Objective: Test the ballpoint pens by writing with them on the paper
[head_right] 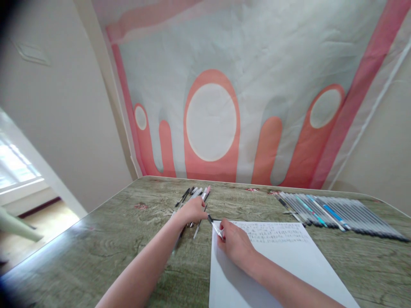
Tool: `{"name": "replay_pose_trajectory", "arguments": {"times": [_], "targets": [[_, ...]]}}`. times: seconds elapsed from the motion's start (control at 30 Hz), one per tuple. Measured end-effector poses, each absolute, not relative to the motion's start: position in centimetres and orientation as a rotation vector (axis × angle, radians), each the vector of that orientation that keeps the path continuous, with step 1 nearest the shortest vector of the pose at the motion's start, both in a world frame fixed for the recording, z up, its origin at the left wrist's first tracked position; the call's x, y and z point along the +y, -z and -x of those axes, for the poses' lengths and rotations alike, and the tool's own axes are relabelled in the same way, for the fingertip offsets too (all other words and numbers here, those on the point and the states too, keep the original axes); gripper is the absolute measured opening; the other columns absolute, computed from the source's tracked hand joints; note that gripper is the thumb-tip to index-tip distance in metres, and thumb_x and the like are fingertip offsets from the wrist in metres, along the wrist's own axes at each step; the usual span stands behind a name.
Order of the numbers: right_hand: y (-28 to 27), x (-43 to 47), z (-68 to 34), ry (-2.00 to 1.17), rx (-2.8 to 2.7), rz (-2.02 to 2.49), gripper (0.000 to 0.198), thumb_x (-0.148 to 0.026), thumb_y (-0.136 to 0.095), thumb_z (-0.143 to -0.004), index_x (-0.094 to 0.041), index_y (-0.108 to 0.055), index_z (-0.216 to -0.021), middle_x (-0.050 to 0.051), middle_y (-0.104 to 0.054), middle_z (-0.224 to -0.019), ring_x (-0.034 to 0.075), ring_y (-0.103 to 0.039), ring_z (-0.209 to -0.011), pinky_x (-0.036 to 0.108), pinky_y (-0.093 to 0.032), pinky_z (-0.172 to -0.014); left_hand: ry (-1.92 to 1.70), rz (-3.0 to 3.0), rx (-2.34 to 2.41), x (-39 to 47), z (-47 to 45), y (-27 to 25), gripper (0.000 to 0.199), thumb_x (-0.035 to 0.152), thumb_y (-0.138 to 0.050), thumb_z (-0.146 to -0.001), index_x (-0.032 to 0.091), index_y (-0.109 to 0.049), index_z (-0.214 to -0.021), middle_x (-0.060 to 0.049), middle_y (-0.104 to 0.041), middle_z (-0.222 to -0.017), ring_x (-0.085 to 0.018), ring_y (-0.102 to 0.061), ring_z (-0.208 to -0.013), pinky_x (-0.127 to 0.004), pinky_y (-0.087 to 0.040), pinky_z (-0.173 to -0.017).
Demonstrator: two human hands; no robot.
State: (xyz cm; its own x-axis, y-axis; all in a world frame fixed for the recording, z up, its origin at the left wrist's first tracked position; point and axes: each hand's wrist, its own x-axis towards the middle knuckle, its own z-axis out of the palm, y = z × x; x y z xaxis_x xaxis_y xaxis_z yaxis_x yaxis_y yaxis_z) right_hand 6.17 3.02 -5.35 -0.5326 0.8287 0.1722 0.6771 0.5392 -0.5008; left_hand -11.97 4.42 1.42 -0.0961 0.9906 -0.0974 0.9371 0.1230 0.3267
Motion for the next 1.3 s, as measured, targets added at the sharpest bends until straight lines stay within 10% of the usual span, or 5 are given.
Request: {"name": "replay_pose_trajectory", "arguments": {"times": [0.43,1.3], "targets": [[5.5,4.4,-6.6,-0.840,-2.095,0.989,0.027,-0.035,-0.040,-0.082,-0.015,-0.057,-0.091,0.004,-0.062,-0.076,0.015,-0.053,-0.064,0.026,-0.039,-0.059,-1.711,-1.102,1.437,7.0,15.9,-2.8,0.026,0.025,-0.058,-0.062,0.012,-0.062,-0.085,0.005,-0.049,-0.055,-0.004,-0.043,-0.043,-0.015,-0.038,-0.044],[5.0,4.1,-6.6,-0.790,-2.071,0.903,0.029,-0.039,-0.039,-0.085,-0.017,-0.056,-0.089,0.004,-0.058,-0.079,0.015,-0.051,-0.067,0.027,-0.040,-0.063,-1.711,-1.276,1.499,6.5,15.1,-3.3,0.025,0.024,-0.057,-0.064,0.011,-0.063,-0.084,0.003,-0.052,-0.058,-0.004,-0.042,-0.043,-0.015,-0.035,-0.041]]}}
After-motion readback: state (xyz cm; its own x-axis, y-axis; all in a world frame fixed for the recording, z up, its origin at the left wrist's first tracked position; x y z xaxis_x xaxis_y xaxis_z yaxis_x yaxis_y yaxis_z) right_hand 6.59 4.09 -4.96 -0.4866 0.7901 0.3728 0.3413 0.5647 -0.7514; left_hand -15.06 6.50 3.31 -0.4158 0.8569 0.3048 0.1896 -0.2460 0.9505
